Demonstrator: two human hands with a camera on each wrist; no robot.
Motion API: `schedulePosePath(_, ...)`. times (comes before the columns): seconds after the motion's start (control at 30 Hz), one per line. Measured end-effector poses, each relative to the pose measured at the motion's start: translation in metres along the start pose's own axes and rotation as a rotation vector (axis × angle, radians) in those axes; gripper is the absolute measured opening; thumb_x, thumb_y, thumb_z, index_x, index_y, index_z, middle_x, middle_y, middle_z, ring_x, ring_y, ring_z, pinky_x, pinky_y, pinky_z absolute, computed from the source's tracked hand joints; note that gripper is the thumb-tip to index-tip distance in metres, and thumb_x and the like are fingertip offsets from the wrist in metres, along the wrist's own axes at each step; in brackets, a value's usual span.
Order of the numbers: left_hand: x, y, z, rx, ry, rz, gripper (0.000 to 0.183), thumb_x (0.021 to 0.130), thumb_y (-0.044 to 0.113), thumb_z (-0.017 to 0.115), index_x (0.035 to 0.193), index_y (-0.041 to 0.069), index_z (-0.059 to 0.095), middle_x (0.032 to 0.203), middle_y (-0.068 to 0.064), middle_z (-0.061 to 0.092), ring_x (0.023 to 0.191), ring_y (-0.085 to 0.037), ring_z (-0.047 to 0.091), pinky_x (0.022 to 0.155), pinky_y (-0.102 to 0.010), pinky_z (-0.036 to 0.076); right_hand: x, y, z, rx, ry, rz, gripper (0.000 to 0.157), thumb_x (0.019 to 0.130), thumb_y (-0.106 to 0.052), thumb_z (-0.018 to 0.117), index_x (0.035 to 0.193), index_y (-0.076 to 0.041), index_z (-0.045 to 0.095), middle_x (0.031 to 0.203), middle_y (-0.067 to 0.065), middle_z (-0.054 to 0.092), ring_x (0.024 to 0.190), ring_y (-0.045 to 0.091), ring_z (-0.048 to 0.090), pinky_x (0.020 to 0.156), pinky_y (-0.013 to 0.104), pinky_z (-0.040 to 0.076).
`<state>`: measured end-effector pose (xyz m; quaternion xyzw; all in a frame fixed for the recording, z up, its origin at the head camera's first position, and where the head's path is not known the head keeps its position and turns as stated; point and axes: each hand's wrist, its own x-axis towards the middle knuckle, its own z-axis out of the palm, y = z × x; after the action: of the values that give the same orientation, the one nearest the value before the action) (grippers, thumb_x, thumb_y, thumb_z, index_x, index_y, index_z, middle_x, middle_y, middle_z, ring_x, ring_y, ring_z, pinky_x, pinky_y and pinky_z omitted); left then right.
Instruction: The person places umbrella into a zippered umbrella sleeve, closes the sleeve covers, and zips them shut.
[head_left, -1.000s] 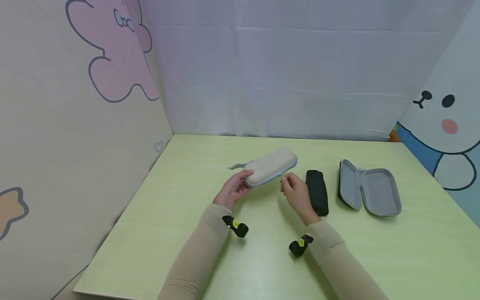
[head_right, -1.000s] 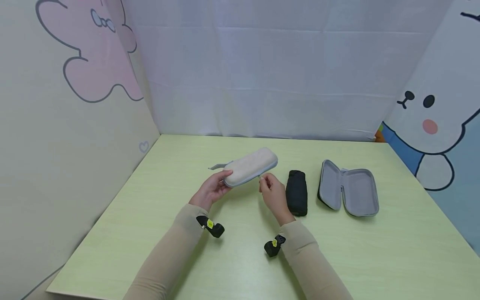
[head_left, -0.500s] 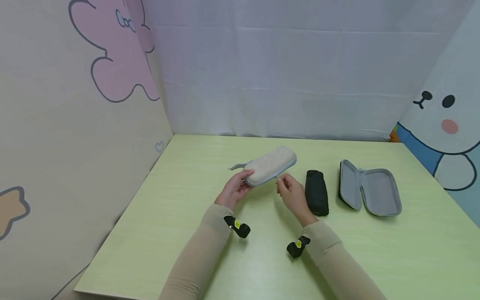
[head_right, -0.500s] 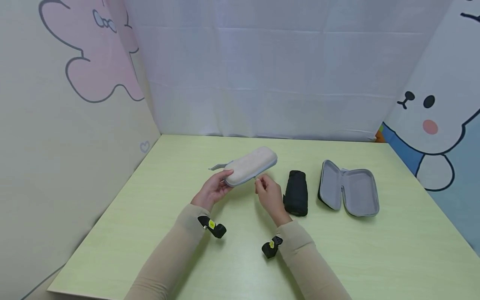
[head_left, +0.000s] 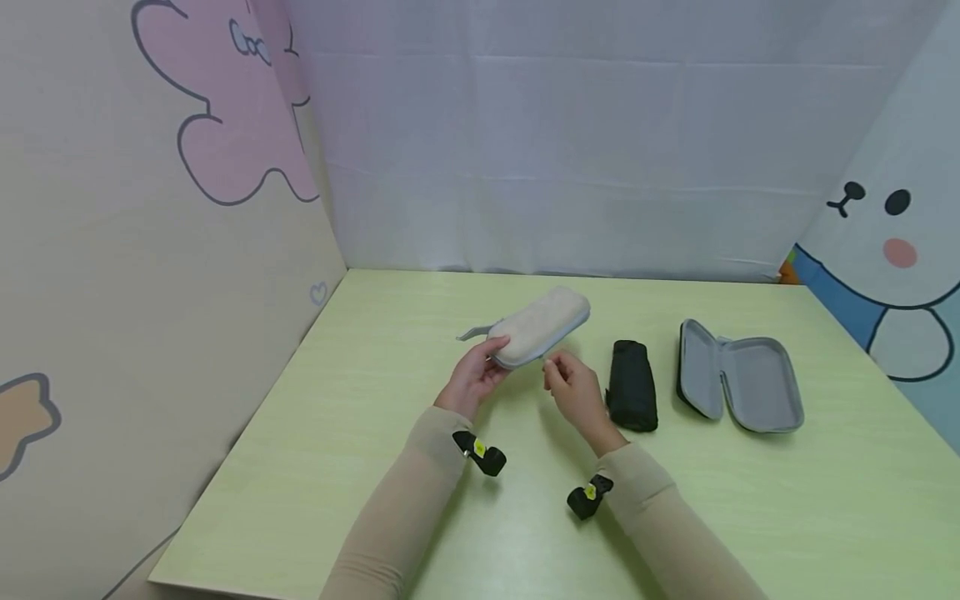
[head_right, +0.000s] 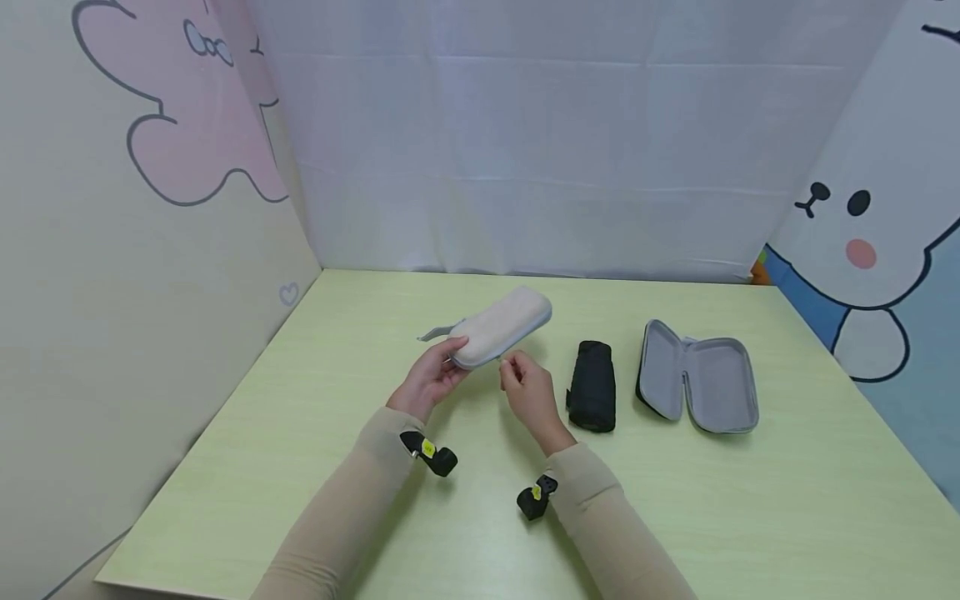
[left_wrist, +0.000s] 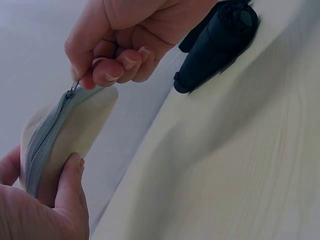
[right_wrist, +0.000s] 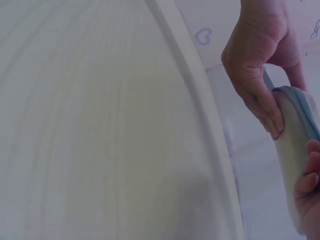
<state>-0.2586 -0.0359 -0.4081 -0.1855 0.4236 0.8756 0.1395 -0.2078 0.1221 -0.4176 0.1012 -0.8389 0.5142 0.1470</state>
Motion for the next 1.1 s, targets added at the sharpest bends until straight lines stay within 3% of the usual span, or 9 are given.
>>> schedulePosePath(0.27, -0.001, -0.002, 0.003, -0.019, 0.009, 0.015, 0.048, 0.082, 0.007, 0.068, 0.125, -0.001, 0.048, 0.104, -0.017, 0.057, 0.087, -0.021, 0.062, 0.077, -0.028, 0.052, -0.002, -0.002, 0.005, 0.008, -0.025, -0.004, 0.016, 0.096, -0.009, 0.050, 0.085, -0.001, 0.058, 0.064, 0.002, 0.054, 0.054, 0.012, 0.046, 0.047, 0.025, 0.037)
schedulePosePath(0.43, -0.003, -0.003, 0.005, -0.032, -0.006, 0.007, 0.048, 0.084, 0.007, 0.065, 0.127, -0.001, 0.046, 0.107, -0.017, 0.055, 0.095, -0.023, 0.059, 0.084, -0.030, 0.049, -0.004, -0.004, 0.007, 0.014, -0.020, -0.030, 0.016, 0.095, -0.008, 0.050, 0.083, -0.002, 0.058, 0.063, 0.001, 0.053, 0.053, 0.014, 0.046, 0.045, 0.025, 0.037)
schedulePosePath(0.63, -0.004, -0.002, 0.004, -0.092, -0.032, -0.033, 0.053, 0.080, 0.005, 0.054, 0.131, -0.002, 0.038, 0.112, -0.019, 0.047, 0.104, -0.027, 0.050, 0.092, -0.037, 0.043, -0.004, -0.004, 0.004, 0.016, 0.006, -0.048, 0.017, 0.095, -0.009, 0.050, 0.079, -0.005, 0.057, 0.061, 0.000, 0.051, 0.049, 0.015, 0.044, 0.044, 0.027, 0.036)
schedulePosePath(0.9, -0.004, 0.003, -0.002, -0.104, -0.128, -0.120, 0.061, 0.073, 0.001, 0.043, 0.133, 0.003, 0.034, 0.119, -0.013, 0.042, 0.107, -0.025, 0.044, 0.088, -0.034, 0.040, -0.003, -0.002, -0.005, 0.033, 0.042, -0.006, 0.017, 0.094, -0.009, 0.050, 0.080, -0.006, 0.058, 0.061, 0.003, 0.052, 0.049, 0.014, 0.043, 0.043, 0.026, 0.034)
schedulePosePath(1.1, -0.004, 0.006, -0.005, -0.101, -0.158, -0.145, 0.064, 0.075, 0.002, 0.046, 0.136, 0.005, 0.029, 0.125, -0.014, 0.043, 0.112, -0.025, 0.044, 0.096, -0.034, 0.037, -0.002, 0.000, -0.012, 0.022, 0.036, 0.020, 0.017, 0.095, -0.011, 0.050, 0.081, -0.006, 0.058, 0.063, 0.004, 0.052, 0.049, 0.015, 0.042, 0.043, 0.025, 0.034)
